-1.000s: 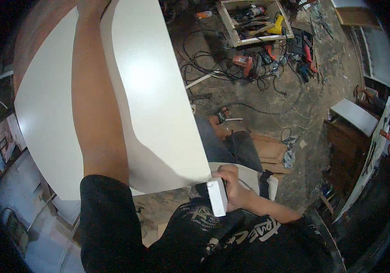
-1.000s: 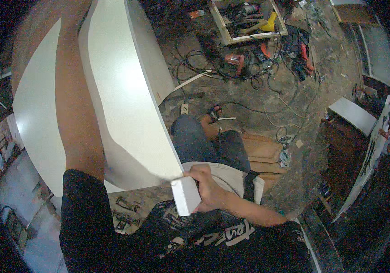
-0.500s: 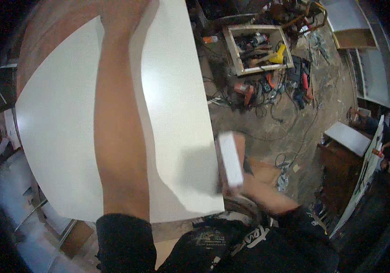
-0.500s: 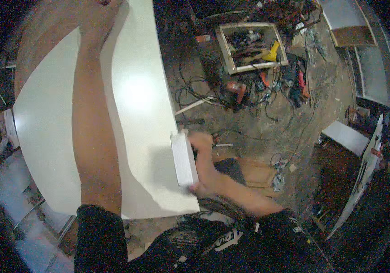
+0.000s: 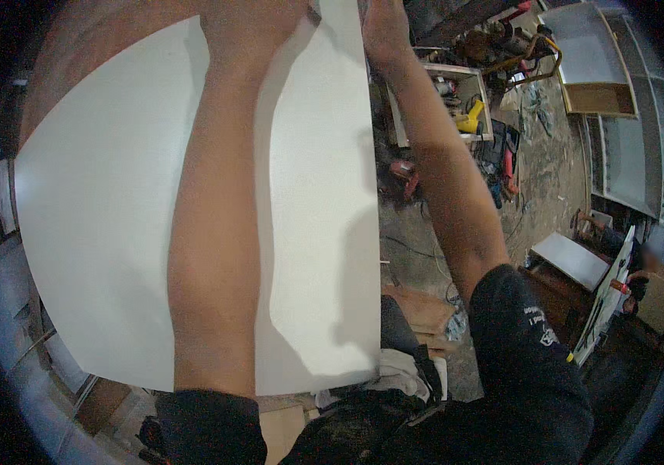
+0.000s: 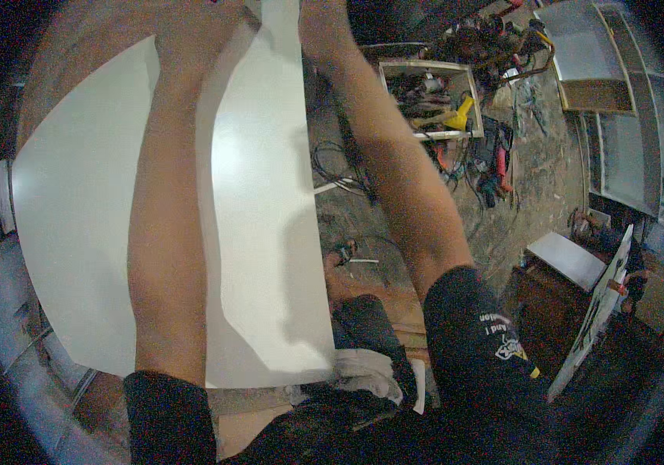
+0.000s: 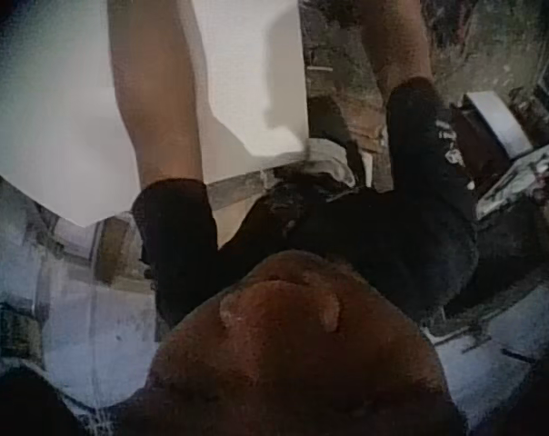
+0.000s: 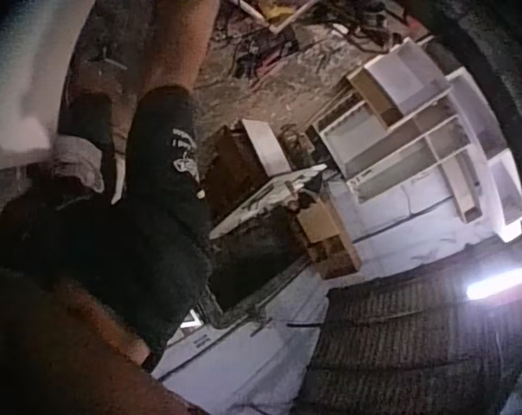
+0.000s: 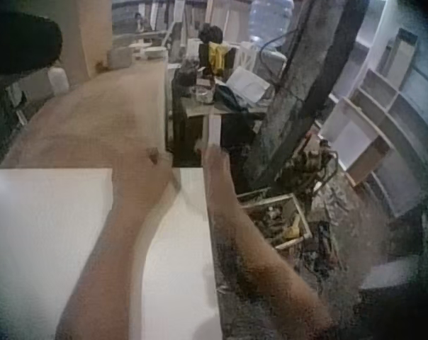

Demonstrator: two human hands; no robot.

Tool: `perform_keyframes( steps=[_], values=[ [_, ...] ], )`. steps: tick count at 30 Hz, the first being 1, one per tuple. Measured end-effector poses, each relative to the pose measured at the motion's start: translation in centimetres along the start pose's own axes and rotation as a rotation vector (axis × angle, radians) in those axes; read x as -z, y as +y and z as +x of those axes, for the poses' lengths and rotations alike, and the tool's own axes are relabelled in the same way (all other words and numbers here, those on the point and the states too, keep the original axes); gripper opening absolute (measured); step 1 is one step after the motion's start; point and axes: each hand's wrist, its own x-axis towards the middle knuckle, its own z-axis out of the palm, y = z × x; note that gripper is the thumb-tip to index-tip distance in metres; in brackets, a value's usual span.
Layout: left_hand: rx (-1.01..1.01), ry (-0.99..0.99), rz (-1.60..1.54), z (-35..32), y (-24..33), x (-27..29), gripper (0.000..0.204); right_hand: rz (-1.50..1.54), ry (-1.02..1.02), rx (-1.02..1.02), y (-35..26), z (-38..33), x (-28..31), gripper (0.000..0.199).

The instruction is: The person sands the edges of a white furniture panel using a sanding block, frequently turning the panel to reach different sides.

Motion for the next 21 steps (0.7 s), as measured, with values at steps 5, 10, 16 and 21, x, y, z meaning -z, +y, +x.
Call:
perform_keyframes(
  steps=[5,10,16,21],
  values=[
    [0.004,-0.075,0.032,0.9,-1.2,-1.3,0.038,-0.158,0.009,-0.184,-3.5,-24.7,0.4,0.087],
    [-0.09,-0.087,0.013,2.4,-4.2,-1.3,0.04,-0.339,-0.171,-0.046,-8.7,-43.2,0.0,0.089],
    [-0.192,-0.117,-0.173,2.2,-3.8,-1.4,0.036,-0.237,-0.29,-0.178,-10.7,-51.8,3.8,0.09],
    [-0.188,-0.026,-0.193,2.0,-4.8,-1.6,0.035,-0.339,-0.261,-0.117,-8.9,-51.0,2.9,0.099]
  ],
)
